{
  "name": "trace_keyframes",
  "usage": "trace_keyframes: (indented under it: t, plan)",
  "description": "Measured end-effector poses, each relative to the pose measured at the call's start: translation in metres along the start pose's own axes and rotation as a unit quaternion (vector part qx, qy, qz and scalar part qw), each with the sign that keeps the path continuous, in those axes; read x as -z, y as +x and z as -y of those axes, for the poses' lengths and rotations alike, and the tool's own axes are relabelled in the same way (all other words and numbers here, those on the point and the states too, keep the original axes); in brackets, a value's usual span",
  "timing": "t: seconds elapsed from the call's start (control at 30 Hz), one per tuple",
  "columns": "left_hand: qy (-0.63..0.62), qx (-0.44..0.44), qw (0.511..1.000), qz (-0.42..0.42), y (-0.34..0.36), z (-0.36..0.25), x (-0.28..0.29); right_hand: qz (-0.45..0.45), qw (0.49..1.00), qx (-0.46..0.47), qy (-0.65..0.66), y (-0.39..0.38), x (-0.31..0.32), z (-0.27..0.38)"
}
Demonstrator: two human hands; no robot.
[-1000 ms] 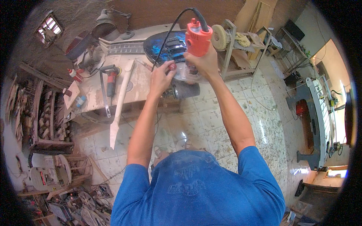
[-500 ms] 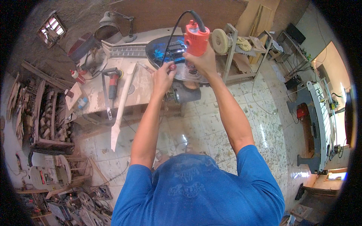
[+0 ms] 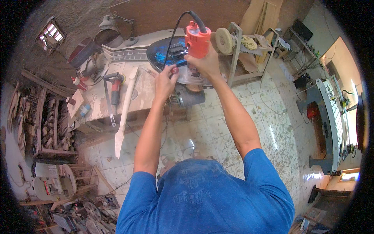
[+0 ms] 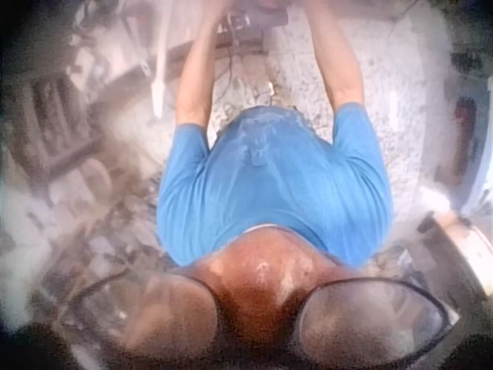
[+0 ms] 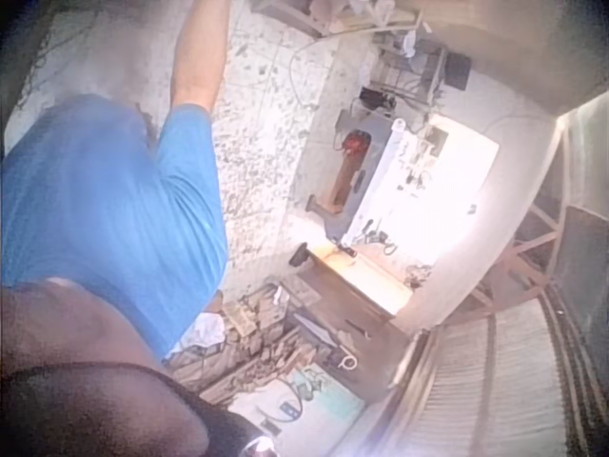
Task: The person uses a handheld router to shape the edges and cavities of an electric guitar body on a workbench, then aligns a wooden guitar neck into the body pocket.
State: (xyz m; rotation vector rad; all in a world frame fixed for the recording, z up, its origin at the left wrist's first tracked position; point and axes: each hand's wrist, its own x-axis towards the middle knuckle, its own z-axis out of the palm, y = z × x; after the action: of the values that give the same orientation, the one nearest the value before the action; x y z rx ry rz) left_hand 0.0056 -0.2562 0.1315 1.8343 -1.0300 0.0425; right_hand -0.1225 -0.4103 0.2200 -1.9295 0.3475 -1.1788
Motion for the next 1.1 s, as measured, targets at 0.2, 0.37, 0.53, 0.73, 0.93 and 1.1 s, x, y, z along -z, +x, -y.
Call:
trace_keyframes:
  t: [0.2, 0.37, 0.53, 0.73, 0.93, 1.1]
  plan:
    - [0.007, -0.005, 0.999, 0.036, -0.005, -0.005, 0.004, -0.006, 1.0, -0.006, -0.004, -0.01, 0.007, 0.005]
    - [0.016, -0.031, 0.998, 0.043, -0.014, -0.007, 0.007, -0.006, 0.999, -0.028, -0.021, -0.022, 0.014, 0.022]
    - [-0.01, -0.026, 0.998, 0.054, -0.026, -0.016, 0.01, -0.004, 0.999, -0.025, -0.024, -0.032, 0.02, 0.023]
    - [0.007, -0.03, 0.997, 0.066, -0.034, -0.023, 0.015, -0.006, 1.0, -0.015, -0.004, -0.042, 0.026, 0.033]
    - [-0.002, -0.025, 0.997, 0.067, -0.039, -0.027, 0.016, -0.006, 1.0, -0.009, 0.004, -0.046, 0.028, 0.031]
    - [0.012, -0.025, 0.997, 0.073, -0.041, -0.027, 0.016, 0.0, 1.0, -0.021, 0.004, -0.049, 0.031, 0.035]
